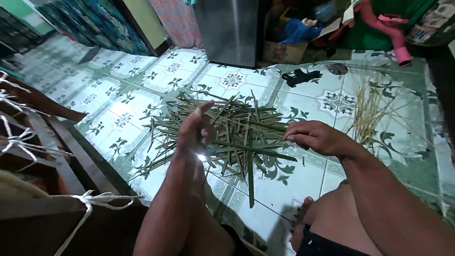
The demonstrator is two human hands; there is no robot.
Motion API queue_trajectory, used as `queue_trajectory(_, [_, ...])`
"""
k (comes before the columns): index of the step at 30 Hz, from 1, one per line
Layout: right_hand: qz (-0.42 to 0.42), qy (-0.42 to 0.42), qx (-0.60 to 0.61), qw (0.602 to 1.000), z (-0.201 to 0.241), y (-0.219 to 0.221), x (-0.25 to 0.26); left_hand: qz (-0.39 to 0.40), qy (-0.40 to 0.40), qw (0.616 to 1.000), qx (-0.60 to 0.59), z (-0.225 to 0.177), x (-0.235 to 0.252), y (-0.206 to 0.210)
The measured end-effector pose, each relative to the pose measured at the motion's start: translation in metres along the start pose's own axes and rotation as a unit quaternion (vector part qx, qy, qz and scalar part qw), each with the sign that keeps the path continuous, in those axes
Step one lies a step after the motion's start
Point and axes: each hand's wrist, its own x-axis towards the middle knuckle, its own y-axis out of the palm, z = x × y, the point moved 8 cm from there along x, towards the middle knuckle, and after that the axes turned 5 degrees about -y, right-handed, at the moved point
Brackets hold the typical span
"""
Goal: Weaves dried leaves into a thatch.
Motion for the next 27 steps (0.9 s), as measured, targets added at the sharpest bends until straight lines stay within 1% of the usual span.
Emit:
queue_trajectory(2, [0.009, 0.005, 0.004, 1.000, -0.001, 0.004, 0.002, 0.000, -0.029, 1.000, 0.012, 0.016, 0.001, 0.005])
queue_trajectory(5, [0.024, 0.042, 0.048, 0.998, 0.003, 0.016, 0.008, -0.019, -0.074, 0.995, 0.059, 0.037, 0.003, 0.026])
queue_trajectory(7, [0.004, 0.046, 0.073, 0.996, 0.009, 0.024, 0.013, -0.009, -0.088, 0.992, 0.085, 0.048, 0.007, 0.036])
queue_trajectory(10, [-0.037, 0.012, 0.055, 0.998, 0.016, 0.028, 0.020, 0.016, -0.128, 0.985, 0.119, 0.069, 0.010, 0.049])
queue_trajectory(12, [-0.059, -0.015, 0.026, 0.998, 0.020, 0.028, 0.021, 0.014, -0.170, 0.976, 0.139, 0.081, 0.009, 0.058])
queue_trajectory(13, [-0.072, -0.024, 0.008, 0.997, 0.022, 0.027, 0.021, 0.008, -0.176, 0.974, 0.140, 0.082, 0.009, 0.059])
queue_trajectory(14, [-0.085, -0.033, -0.012, 0.996, 0.024, 0.024, 0.019, -0.001, -0.172, 0.976, 0.132, 0.079, 0.010, 0.057])
queue_trajectory(18, [-0.111, -0.063, -0.089, 0.988, 0.026, 0.012, 0.012, -0.024, -0.106, 0.992, 0.058, 0.056, 0.015, 0.037])
queue_trajectory(20, [-0.117, -0.067, -0.101, 0.986, 0.025, 0.012, 0.012, -0.015, -0.108, 0.993, 0.053, 0.060, 0.015, 0.039])
queue_trajectory(23, [-0.128, -0.074, -0.116, 0.982, 0.028, 0.010, 0.011, -0.003, -0.124, 0.989, 0.076, 0.066, 0.014, 0.046])
queue_trajectory(24, [-0.132, -0.077, -0.126, 0.980, 0.031, 0.008, 0.010, -0.010, -0.113, 0.990, 0.079, 0.059, 0.015, 0.044])
queue_trajectory(27, [-0.141, -0.083, -0.148, 0.975, 0.033, 0.005, 0.007, -0.029, -0.041, 0.998, 0.040, 0.028, 0.014, 0.026])
